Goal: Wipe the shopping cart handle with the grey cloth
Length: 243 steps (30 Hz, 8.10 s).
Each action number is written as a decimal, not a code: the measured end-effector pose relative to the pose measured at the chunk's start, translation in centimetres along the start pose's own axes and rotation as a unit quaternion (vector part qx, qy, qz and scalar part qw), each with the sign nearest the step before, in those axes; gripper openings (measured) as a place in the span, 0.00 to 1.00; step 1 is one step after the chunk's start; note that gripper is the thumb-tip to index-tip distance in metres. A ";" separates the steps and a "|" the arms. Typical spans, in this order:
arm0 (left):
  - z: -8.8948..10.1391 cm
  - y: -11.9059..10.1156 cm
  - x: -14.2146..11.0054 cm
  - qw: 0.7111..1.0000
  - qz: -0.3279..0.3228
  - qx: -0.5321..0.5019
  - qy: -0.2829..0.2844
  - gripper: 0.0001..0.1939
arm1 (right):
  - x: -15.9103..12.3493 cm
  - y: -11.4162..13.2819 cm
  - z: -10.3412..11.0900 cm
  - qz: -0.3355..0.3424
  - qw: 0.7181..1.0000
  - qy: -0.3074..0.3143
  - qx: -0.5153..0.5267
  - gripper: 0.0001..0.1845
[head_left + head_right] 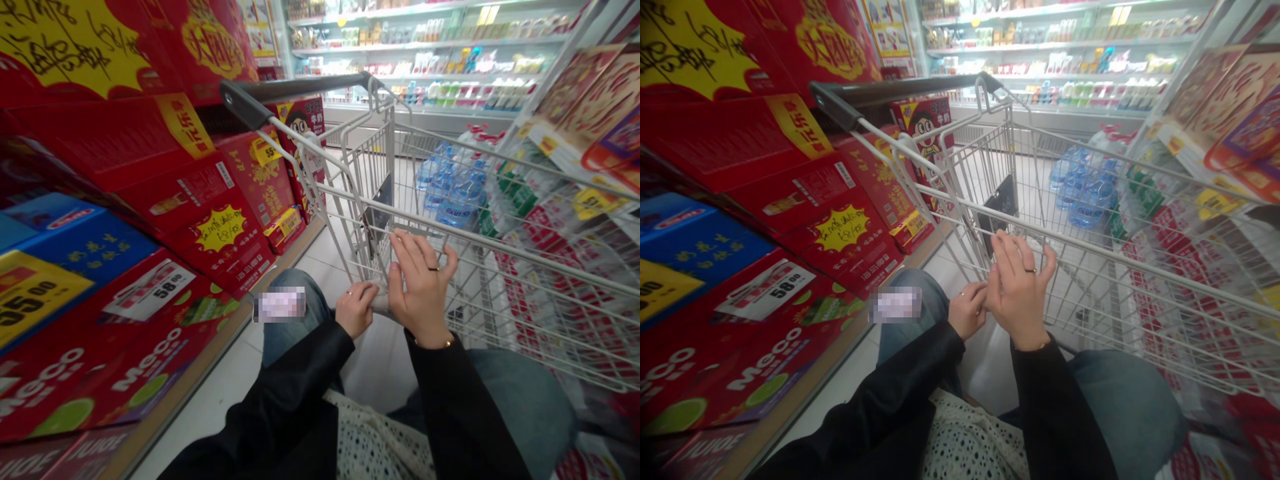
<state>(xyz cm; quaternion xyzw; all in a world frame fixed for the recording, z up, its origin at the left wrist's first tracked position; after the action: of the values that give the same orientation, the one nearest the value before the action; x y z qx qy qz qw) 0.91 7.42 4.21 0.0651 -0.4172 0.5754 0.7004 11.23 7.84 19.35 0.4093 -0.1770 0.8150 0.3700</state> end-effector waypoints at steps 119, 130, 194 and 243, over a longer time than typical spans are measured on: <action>20.0 -1.2 13.7 0.951 0.016 -0.001 -0.310 0.26 | -0.1 -0.1 0.1 -0.004 1.000 -0.005 0.023 0.32; 24.0 1.2 14.6 0.937 0.022 -0.033 -0.348 0.30 | 0.0 0.0 0.2 -0.005 0.999 -0.003 0.031 0.29; 17.9 -0.1 9.8 0.956 0.001 0.019 -0.294 0.30 | -0.1 0.0 -0.1 -0.008 1.000 0.019 0.021 0.32; 6.7 0.9 3.3 0.993 0.005 -0.007 -0.117 0.28 | -0.1 0.0 0.0 -0.008 1.000 0.014 0.013 0.30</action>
<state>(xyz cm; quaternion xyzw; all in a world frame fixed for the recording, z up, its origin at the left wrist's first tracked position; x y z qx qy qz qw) -3.37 6.36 10.37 0.1248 -0.5002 0.5645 0.6446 11.28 7.84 19.29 0.4042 -0.1582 0.8198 0.3735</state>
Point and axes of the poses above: each hand's wrist, its own x-axis towards the middle knuckle, its own z-axis out of the back of the hand, y = z × x, the point moved 10 cm from there along x, towards the middle knuckle, and after that the axes turned 10 degrees about z, right-handed, at the moved point
